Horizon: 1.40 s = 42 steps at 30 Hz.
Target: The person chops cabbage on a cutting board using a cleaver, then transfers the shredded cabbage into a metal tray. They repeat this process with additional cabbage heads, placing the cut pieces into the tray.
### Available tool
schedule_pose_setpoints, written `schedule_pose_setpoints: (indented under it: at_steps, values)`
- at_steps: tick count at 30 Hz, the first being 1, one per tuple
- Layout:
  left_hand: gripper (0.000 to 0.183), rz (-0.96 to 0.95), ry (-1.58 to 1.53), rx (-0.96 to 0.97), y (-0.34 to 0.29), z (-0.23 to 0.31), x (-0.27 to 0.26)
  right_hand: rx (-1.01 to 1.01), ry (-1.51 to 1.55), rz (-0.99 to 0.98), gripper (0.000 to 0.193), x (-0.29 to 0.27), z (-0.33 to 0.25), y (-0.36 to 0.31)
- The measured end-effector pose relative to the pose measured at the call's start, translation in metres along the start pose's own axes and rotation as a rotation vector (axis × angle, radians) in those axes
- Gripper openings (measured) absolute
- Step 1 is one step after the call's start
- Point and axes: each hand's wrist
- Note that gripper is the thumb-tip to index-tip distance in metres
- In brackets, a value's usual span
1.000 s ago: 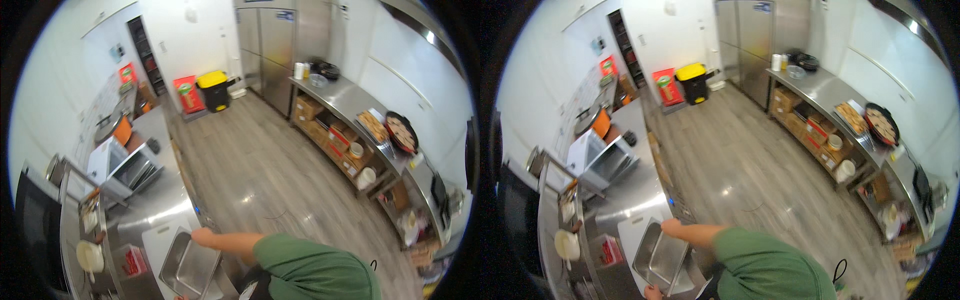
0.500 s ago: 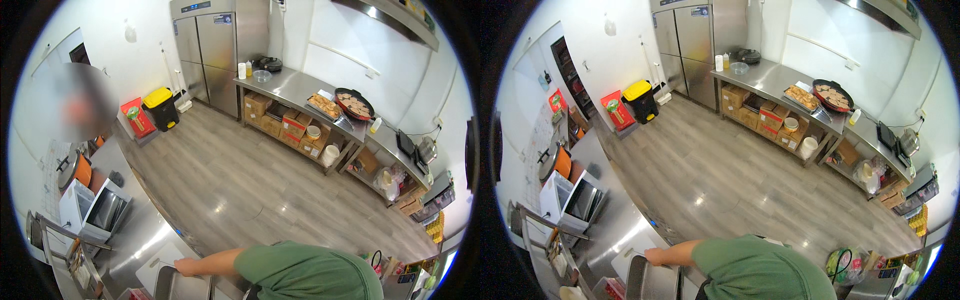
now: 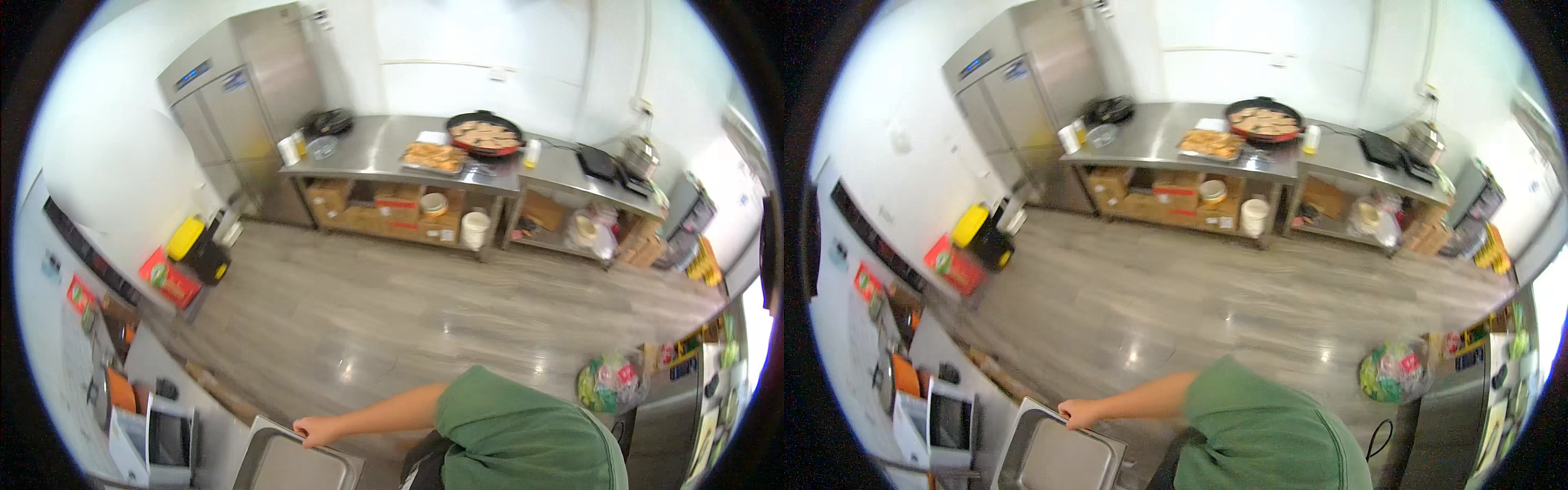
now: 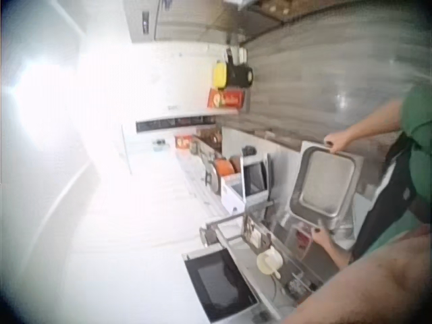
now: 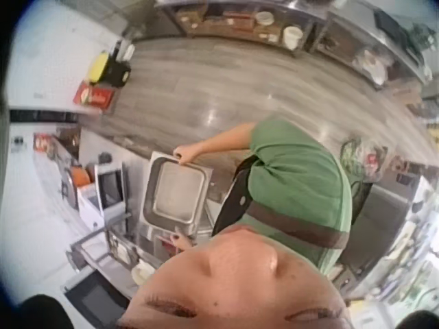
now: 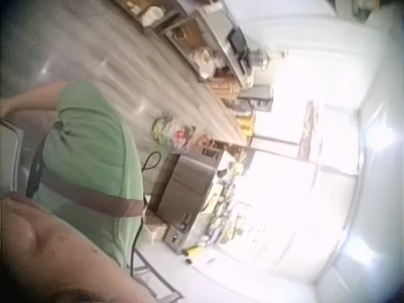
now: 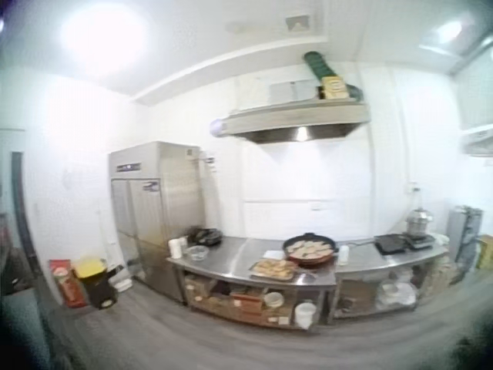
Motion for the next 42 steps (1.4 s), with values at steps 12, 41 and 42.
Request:
schedule_pose_setpoints:
  at_steps: [12, 41, 42]
  values:
    - [0.037, -0.441, -0.166, 0.580, -0.127, 0.235, 0.178, 0.025, 0.136, 0.721, 0.021, -0.173, 0.089, -0.359]
    - [0.007, -1.431, -0.467, 2.157, -0.823, 0.464, 0.426, 1.347, 0.786, 2.453, 0.039, 0.128, 0.096, -0.591]
    - [0.009, -1.435, -0.513, 2.215, -0.849, 0.455, 0.418, 1.319, 0.805, 2.529, 0.039, 0.131, 0.104, -0.579]
Point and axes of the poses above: each hand's wrist, its own y-axis towards the middle knuckle, its own x-axis out of the palm, z = x × y, and after that the axes turned 13 degrees about -x, right-handed
